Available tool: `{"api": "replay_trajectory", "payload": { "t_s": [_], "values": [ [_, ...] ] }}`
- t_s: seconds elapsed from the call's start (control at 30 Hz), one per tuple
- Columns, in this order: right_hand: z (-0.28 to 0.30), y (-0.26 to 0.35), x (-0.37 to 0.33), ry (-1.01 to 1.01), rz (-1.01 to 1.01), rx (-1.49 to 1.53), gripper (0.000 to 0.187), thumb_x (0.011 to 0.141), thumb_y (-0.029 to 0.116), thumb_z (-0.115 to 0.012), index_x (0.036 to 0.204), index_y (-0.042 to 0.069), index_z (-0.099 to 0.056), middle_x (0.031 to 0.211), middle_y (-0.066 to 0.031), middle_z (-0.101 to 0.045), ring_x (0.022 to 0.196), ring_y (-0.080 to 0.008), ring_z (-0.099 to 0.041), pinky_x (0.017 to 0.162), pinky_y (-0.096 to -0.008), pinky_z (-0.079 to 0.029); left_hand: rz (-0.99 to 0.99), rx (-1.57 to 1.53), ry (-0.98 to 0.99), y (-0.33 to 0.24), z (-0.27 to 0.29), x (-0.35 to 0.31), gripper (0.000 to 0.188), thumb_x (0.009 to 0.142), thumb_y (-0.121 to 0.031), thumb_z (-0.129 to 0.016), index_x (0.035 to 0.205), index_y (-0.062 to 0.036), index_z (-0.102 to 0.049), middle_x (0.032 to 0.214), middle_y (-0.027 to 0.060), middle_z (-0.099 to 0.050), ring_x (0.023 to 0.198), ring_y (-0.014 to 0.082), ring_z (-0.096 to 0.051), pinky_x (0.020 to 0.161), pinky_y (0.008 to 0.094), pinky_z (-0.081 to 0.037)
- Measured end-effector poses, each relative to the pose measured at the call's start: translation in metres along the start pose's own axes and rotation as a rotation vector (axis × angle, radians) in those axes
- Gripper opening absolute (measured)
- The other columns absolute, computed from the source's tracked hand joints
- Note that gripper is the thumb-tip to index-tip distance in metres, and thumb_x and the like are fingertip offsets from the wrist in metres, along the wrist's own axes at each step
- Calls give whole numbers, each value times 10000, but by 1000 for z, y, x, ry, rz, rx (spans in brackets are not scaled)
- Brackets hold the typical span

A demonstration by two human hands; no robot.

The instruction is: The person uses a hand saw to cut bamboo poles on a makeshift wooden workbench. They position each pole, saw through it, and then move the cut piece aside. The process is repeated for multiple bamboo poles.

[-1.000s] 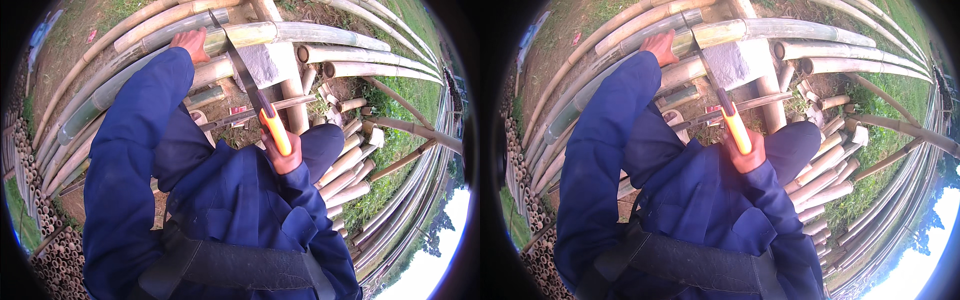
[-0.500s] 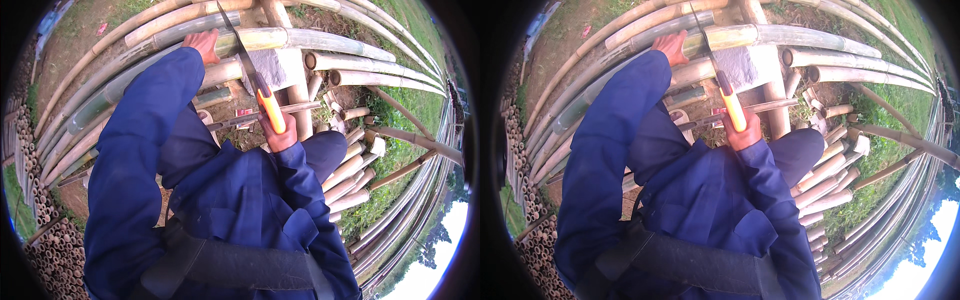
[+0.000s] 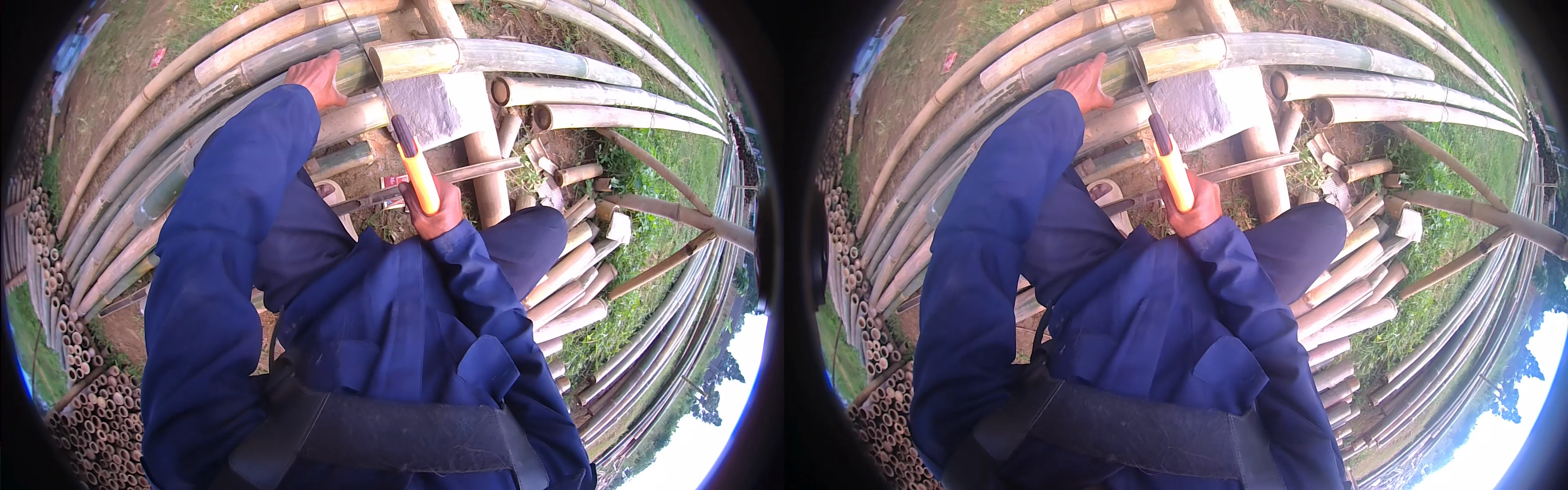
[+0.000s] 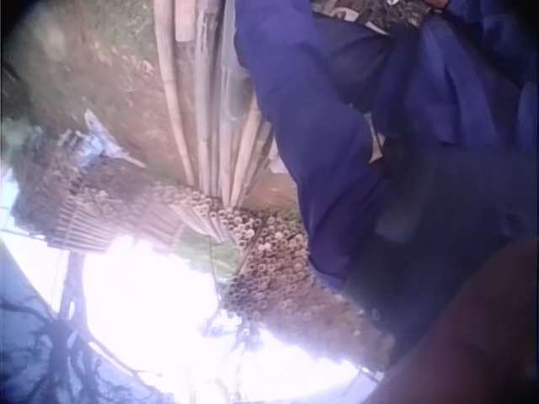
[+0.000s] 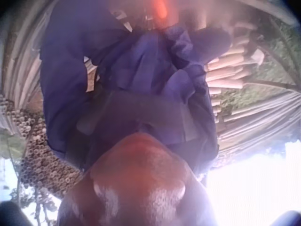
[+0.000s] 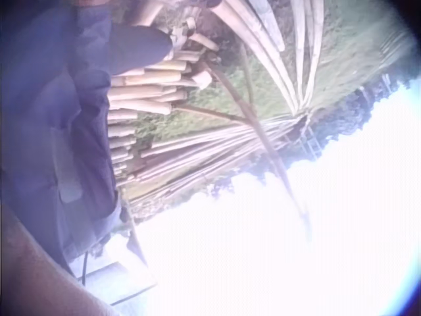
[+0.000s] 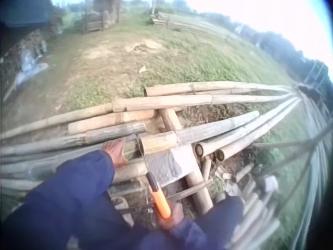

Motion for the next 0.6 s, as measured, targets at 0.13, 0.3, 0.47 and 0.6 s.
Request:
{"api": "replay_trajectory", "payload": {
  "t_s": [0.13, 0.3, 0.47, 0.6],
  "values": [
    [45, -1, -85, 62, -91, -14, 258, 904, 82, -736, 1146, -6, -719, 827, -187, -735, 702, -271, -735, 687, -356, -557, 20, -6, -10, 13, -9, -4, 781, 686, -345, -890, 1266, -2, -497, 1110, 253, -703, 1027, 441, -693, 890, 506, -555],
    [40, -2, -72, 109, -194, -74, 183, 908, 101, -739, 1030, -34, -725, 760, -216, -694, 637, -259, -704, 629, -382, -535, -2, -54, 4, 10, -7, -2, 746, 695, -321, -891, 1244, -2, -500, 1132, 269, -692, 1056, 449, -682, 903, 508, -553],
    [29, -2, -37, 71, -97, 27, 155, 925, 112, -733, 974, -33, -709, 655, -165, -628, 545, -215, -570, 571, -370, -483, -51, -30, -51, 11, -10, -4, 728, 701, -343, -892, 1210, 8, -509, 1104, 280, -694, 1028, 441, -696, 898, 502, -562],
    [74, 13, -118, 3, -28, -28, 323, 918, 65, -703, 1233, -9, -702, 812, -162, -729, 720, -230, -738, 717, -350, -563, -36, -31, -51, 7, -5, -6, 746, 697, -353, -894, 1221, 17, -514, 1094, 270, -704, 1032, 434, -702, 895, 497, -567]
  ]
}}
Point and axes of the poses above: each hand's wrist, its own x-axis towards the middle knuckle, its own z-axis out of the back of the hand, y = z × x, the point moved 2 cm from there along x, towards the middle knuckle
